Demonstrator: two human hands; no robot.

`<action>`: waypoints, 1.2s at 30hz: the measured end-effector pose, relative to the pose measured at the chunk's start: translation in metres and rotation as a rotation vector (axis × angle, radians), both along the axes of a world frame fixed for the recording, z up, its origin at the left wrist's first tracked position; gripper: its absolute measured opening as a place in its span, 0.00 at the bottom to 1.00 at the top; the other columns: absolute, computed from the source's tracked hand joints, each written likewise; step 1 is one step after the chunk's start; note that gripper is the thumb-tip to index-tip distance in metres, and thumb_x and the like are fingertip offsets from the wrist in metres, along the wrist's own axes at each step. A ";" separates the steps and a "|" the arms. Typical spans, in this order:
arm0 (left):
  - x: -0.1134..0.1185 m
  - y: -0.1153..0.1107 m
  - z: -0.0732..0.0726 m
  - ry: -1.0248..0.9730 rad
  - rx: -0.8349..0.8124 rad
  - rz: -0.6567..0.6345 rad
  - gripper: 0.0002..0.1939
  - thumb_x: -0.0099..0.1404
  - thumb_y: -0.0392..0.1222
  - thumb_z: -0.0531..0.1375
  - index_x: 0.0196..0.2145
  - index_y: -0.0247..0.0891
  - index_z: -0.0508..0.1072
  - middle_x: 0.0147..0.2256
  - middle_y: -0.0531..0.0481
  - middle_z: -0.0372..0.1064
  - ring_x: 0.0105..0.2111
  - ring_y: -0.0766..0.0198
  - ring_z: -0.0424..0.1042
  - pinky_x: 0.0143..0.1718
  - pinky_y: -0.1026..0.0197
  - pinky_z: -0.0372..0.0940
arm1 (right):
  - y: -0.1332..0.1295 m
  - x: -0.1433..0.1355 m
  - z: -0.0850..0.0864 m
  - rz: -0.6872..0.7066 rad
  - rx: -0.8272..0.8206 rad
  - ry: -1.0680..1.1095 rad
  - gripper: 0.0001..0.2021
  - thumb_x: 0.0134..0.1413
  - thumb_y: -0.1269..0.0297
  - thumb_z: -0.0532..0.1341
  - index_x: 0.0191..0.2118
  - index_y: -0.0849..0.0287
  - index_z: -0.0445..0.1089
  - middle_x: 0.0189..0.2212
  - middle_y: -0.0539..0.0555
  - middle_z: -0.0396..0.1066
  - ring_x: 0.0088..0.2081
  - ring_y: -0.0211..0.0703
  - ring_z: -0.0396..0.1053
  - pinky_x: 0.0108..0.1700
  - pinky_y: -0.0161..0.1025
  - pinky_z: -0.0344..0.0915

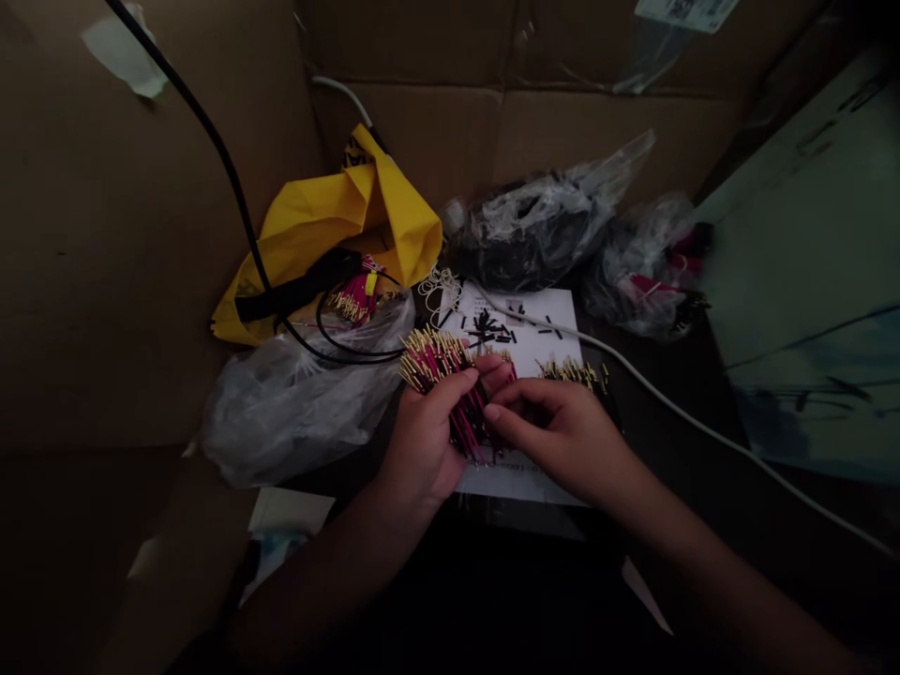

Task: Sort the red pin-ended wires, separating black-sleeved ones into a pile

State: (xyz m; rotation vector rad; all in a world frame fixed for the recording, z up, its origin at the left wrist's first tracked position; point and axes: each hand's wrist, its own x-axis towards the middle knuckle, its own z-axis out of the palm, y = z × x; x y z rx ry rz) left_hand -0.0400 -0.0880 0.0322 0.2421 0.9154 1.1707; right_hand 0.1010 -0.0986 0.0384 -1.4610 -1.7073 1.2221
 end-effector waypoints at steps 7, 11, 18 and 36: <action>0.007 0.001 -0.004 0.032 0.040 -0.017 0.11 0.58 0.34 0.64 0.40 0.30 0.79 0.40 0.39 0.79 0.44 0.54 0.78 0.49 0.55 0.70 | 0.003 0.005 -0.007 -0.049 -0.066 0.122 0.08 0.56 0.60 0.63 0.31 0.60 0.70 0.23 0.48 0.68 0.24 0.34 0.61 0.26 0.34 0.58; 0.011 0.001 -0.006 0.034 0.062 -0.030 0.12 0.59 0.35 0.64 0.41 0.30 0.80 0.42 0.38 0.79 0.47 0.51 0.76 0.52 0.52 0.69 | 0.004 0.005 -0.009 -0.048 -0.056 0.132 0.08 0.56 0.62 0.62 0.31 0.60 0.71 0.23 0.48 0.68 0.24 0.34 0.61 0.27 0.34 0.58; 0.019 0.000 -0.007 -0.007 0.016 -0.009 0.13 0.58 0.35 0.64 0.41 0.30 0.80 0.42 0.38 0.79 0.50 0.49 0.75 0.55 0.50 0.67 | 0.001 0.005 -0.005 -0.101 0.016 0.063 0.08 0.55 0.61 0.62 0.30 0.61 0.71 0.22 0.49 0.69 0.23 0.34 0.62 0.26 0.33 0.58; 0.026 -0.005 -0.007 -0.076 -0.002 0.004 0.15 0.59 0.34 0.62 0.45 0.31 0.79 0.47 0.39 0.77 0.54 0.52 0.72 0.58 0.51 0.63 | 0.001 0.003 -0.005 -0.166 0.210 -0.079 0.05 0.52 0.65 0.62 0.29 0.60 0.73 0.20 0.47 0.67 0.22 0.33 0.61 0.25 0.33 0.57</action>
